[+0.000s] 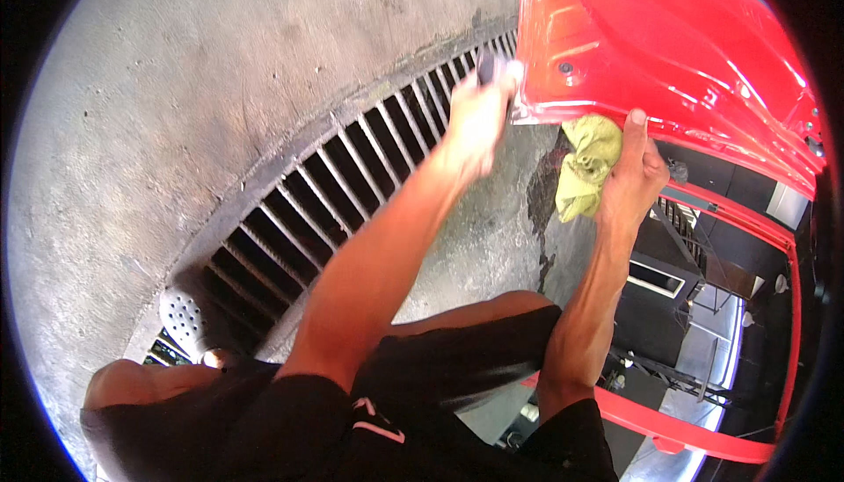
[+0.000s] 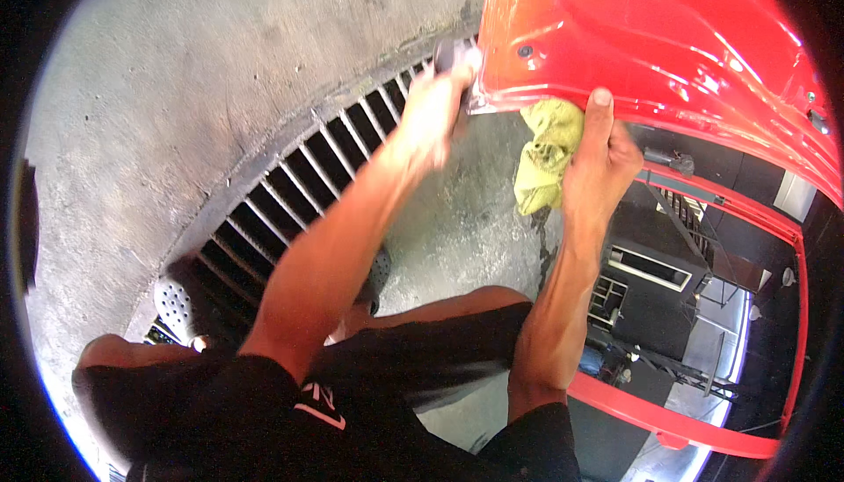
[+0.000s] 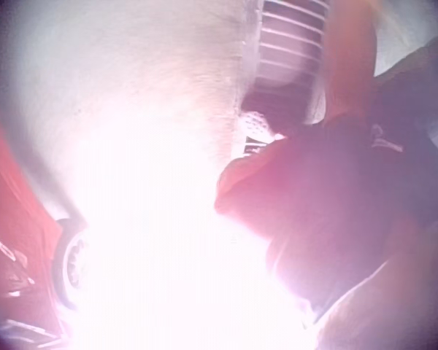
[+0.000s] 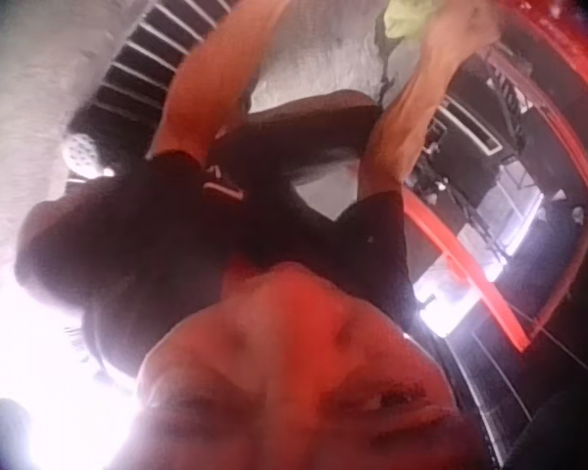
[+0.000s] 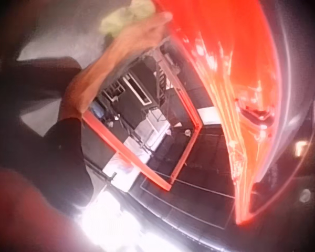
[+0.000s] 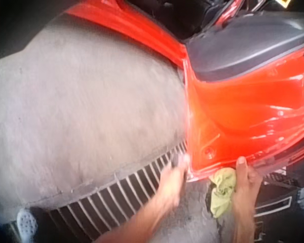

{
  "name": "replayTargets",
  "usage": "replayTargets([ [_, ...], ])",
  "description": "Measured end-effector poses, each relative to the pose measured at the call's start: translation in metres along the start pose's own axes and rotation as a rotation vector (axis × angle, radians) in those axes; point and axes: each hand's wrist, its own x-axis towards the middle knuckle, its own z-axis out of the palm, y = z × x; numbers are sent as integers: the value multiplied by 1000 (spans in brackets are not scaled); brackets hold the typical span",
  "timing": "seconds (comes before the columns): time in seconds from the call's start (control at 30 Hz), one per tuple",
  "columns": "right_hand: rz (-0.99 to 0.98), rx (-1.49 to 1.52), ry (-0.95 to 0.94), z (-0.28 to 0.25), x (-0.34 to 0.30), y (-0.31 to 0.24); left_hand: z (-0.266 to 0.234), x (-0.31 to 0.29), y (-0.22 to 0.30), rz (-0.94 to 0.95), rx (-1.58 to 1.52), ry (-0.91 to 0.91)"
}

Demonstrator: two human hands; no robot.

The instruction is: The person uses a scraper to remove paint from the edge of a red car door. They repeatedly scrape the surface and wipe away residue with a yellow cloth.

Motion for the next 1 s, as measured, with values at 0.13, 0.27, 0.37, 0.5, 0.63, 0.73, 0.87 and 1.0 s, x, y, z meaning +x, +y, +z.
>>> replayTargets([
  [0.13, 38, 42, -8, 5, -3, -7, -4, 6, 4, -156, 57, -76],
  [0.27, 20, 85, 28, 8, -8, -8, -9, -13, -9, -263, -135, -202],
  [0.37, 67, 85, -2, 16, -9, -16, -2, 23, -3, -284, -268, -255],
  [0.5, -15, 36, 45, 6, -2, -9, -13, -7, -28, -376, -384, -396],
  [0.63, 3, 55, -5, 4, 0, -4, 23, 26, 9, -241, -428, -297],
  [0.73, 6, 34, 6, 3, -2, -9, -1, 21, -14, -285, -374, -409],
  [0.87, -40, 45, 22, 9, -4, -7, -11, 22, -36, -338, -553, -589],
  [1.0, -5, 3, -11, 1, -2, -2, 5, 26, -18, -250, -593, -461],
])
